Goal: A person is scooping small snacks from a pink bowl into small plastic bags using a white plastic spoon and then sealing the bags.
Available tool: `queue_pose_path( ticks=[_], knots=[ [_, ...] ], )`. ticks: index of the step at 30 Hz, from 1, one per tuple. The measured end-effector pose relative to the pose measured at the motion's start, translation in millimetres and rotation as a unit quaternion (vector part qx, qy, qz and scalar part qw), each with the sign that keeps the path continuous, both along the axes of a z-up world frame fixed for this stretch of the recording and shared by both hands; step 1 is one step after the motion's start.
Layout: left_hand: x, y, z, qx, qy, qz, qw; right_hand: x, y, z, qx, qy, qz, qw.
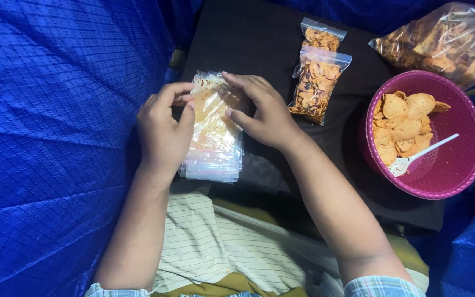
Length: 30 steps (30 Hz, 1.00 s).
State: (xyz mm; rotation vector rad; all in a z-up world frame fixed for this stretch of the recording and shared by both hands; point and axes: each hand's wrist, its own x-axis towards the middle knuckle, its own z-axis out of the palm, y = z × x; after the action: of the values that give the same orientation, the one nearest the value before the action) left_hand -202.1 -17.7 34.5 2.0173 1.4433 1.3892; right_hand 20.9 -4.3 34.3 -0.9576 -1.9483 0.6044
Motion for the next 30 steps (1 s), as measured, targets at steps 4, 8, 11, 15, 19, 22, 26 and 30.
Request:
queue_pose_path(
  ticks=[4,8,11,15,19,22,26,30],
  knots=[
    [8,-12,20,-0.099,-0.115,-0.038,0.988,0,3,3,-0.013,0.070,0.000,0.997],
    [9,-13,19,-0.149,-0.226,-0.094,0.958,3,5,-2,-0.125,0.184,0.006,0.975],
    [7,-11,14,-0.177,-0.290,-0.125,0.932,7,7,-5,-0.182,0.255,0.030,0.949],
    [7,-9,14,-0.206,-0.333,-0.151,0.908,13,8,-3,-0.214,0.314,0.051,0.924],
    [11,-11,33,-0.251,-0.327,-0.169,0.895,16,-1,13,-0.237,0.296,0.083,0.922],
    [15,-10,39,-0.242,-0.303,-0.169,0.906,17,-1,13,-0.237,0.286,0.082,0.925],
    [19,-7,42,-0.217,-0.250,-0.143,0.933,17,0,12,-0.227,0.277,0.087,0.930],
    [23,-6,42,-0.191,-0.203,-0.138,0.950,16,0,11,-0.218,0.266,0.094,0.934]
  ],
)
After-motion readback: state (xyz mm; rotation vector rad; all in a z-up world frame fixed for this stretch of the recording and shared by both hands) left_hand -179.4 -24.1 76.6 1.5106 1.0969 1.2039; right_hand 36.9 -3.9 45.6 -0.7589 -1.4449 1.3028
